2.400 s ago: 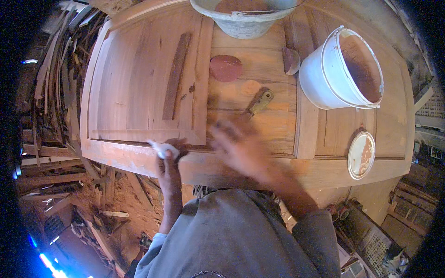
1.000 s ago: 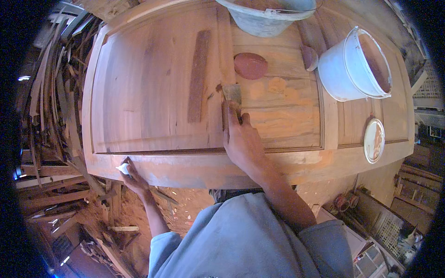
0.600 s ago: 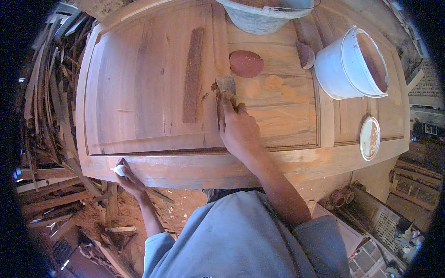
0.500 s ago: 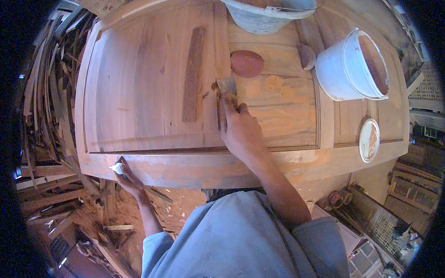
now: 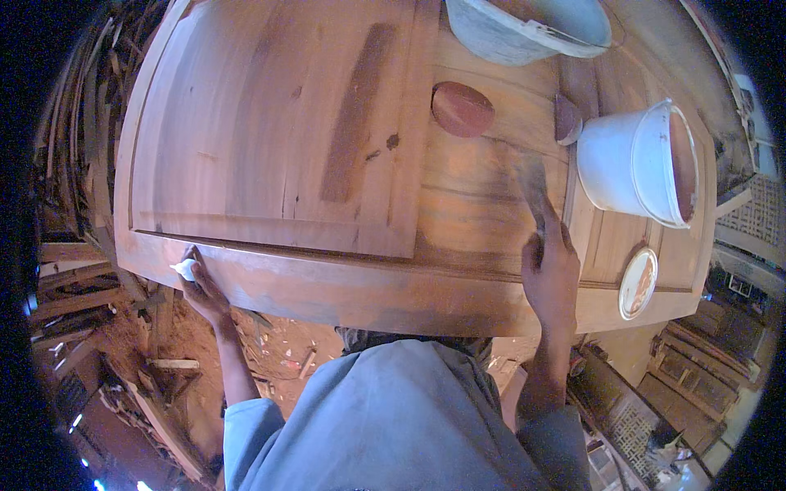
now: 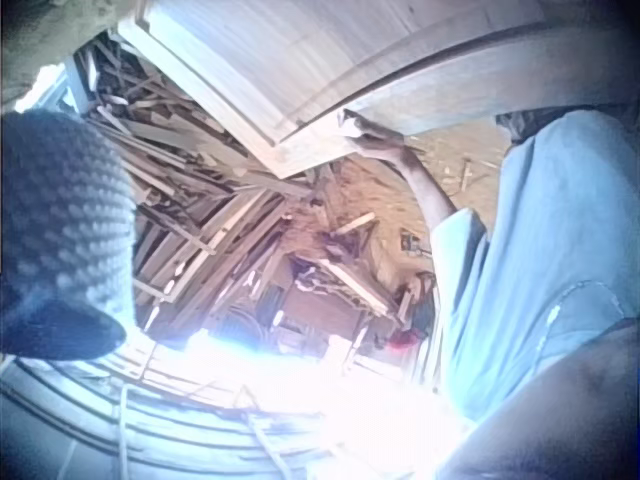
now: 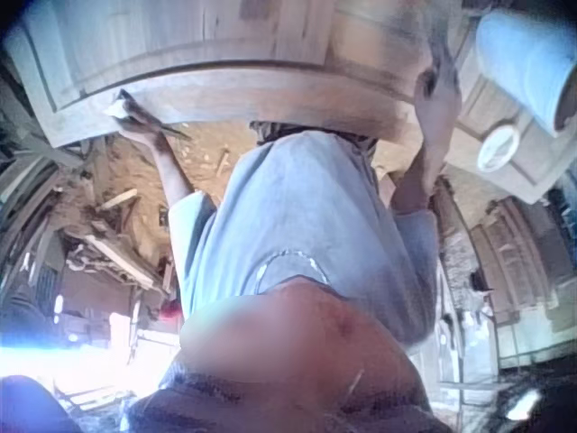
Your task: The person applies adhesive from a bottle into holes in a wooden door, scrapes the surface with a putty knife, and rubs the wood using a small block and their hands.
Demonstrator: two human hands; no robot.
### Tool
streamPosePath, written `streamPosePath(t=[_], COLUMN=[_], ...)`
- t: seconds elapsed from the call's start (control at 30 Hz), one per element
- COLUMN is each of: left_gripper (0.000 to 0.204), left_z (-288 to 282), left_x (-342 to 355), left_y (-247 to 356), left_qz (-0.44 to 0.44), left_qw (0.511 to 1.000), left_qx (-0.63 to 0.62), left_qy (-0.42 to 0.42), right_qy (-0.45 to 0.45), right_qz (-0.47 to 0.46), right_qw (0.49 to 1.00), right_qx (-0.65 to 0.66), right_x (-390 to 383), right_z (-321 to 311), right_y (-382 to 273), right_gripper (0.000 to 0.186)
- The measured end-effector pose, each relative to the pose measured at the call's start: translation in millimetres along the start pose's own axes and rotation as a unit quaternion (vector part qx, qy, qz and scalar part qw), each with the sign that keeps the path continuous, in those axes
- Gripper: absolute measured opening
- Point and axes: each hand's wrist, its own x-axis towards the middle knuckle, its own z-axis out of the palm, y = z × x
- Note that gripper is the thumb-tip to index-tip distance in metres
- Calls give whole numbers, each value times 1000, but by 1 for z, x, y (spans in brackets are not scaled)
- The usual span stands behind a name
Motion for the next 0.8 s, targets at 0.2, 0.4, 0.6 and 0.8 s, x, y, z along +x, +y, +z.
streamPosePath(t=[0.2, 0.4, 0.6, 0.8], left_gripper=[41, 44, 42, 40], left_z=[-2, -2, -8, -5], left_x=[-4, -5, -5, -4], left_y=[-14, -16, -21, -14], left_qz=[-1, -7, -18, -32], left_qw=[997, 993, 996, 997], left_qx=[-71, -115, -86, -72], left_qy=[-6, -9, -20, -7], right_qy=[85, 46, -32, 41], right_qz=[-24, -64, -145, -147], right_qw=[994, 994, 960, 953], right_qx=[-67, -70, 238, 264], right_x=[-7, -6, 21, 73], right_z=[-33, -60, -58, -21], right_y=[33, 17, -20, -63], right_gripper=[44, 47, 52, 45])
